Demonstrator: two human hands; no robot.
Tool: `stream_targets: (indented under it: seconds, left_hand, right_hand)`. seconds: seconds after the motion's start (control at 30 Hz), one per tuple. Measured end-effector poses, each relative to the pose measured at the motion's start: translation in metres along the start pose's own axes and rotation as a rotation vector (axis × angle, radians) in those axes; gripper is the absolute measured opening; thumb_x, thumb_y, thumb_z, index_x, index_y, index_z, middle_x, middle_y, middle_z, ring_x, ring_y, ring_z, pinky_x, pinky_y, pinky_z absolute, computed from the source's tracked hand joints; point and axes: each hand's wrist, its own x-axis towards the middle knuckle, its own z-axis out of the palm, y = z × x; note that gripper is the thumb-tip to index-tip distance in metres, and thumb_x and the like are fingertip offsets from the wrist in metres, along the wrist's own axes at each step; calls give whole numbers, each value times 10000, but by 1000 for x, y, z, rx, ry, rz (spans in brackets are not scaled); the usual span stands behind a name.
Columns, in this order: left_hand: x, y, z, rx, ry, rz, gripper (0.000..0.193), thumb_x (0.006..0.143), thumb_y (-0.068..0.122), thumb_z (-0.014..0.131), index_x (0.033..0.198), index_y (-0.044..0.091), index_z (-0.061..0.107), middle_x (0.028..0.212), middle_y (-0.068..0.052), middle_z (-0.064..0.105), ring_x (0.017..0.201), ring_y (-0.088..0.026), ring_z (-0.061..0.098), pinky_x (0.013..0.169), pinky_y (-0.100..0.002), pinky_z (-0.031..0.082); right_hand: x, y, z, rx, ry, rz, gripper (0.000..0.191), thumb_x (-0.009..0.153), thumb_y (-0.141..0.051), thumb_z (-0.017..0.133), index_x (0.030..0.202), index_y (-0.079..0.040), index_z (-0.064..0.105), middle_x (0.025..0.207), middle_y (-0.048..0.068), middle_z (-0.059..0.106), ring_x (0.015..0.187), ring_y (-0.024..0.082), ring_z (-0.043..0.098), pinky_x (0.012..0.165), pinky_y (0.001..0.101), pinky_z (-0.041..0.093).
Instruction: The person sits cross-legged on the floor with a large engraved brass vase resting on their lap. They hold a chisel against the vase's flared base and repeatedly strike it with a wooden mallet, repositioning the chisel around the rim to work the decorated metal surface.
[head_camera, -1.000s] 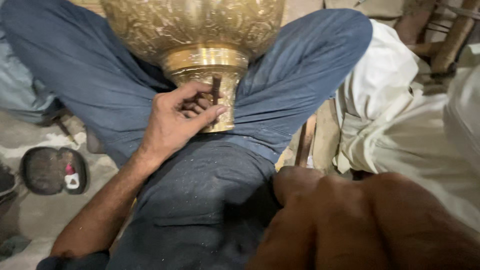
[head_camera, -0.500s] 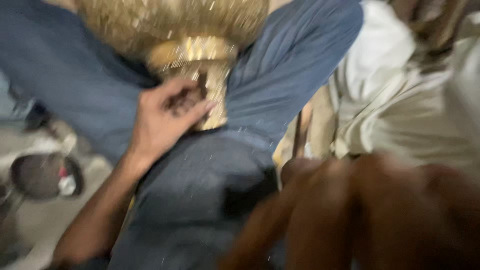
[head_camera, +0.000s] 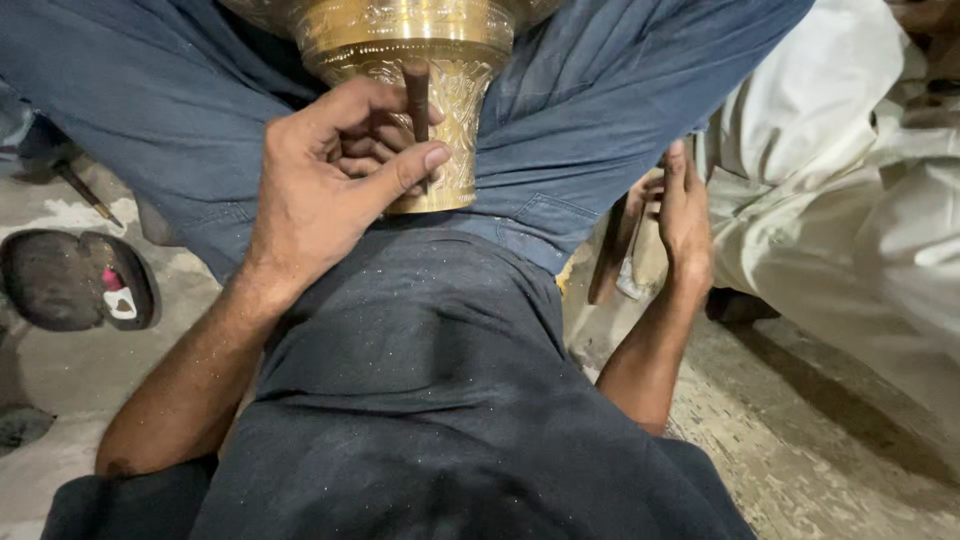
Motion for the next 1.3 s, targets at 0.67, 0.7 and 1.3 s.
stream_targets:
  seconds: [0.67, 0.7, 1.3]
  left_hand:
    - [-12, 4, -2, 223, 69, 51, 312, 998, 106, 846, 1246, 5, 686, 991, -67, 762, 886, -83, 743, 733, -196, 625]
    - [-12, 3, -2, 252, 77, 50, 318, 984, 115, 855, 1233, 6, 690, 961, -68, 763, 862, -85, 745, 719, -201, 622]
    - [-24, 9, -11, 262, 59, 166, 376, 968, 196, 848, 1261, 8, 706, 998, -96, 786, 888, -135, 772, 773, -265, 651]
  right_hand:
    - [4, 4, 14, 292, 375, -490, 673, 1205, -503, 328, 1575, 53, 242, 1574, 345, 382, 1416, 478, 473, 1153, 589, 398]
    - [1, -13, 2, 231, 509, -650, 609, 1252, -459, 310, 1548, 71, 264, 1556, 393, 412, 1407, 519, 465, 1156, 621, 416]
    - [-109, -194, 1, 212, -75, -802, 672, 967, -162, 850, 1435, 32, 408, 1059, 197, 653, 952, 251, 651, 895, 365, 565]
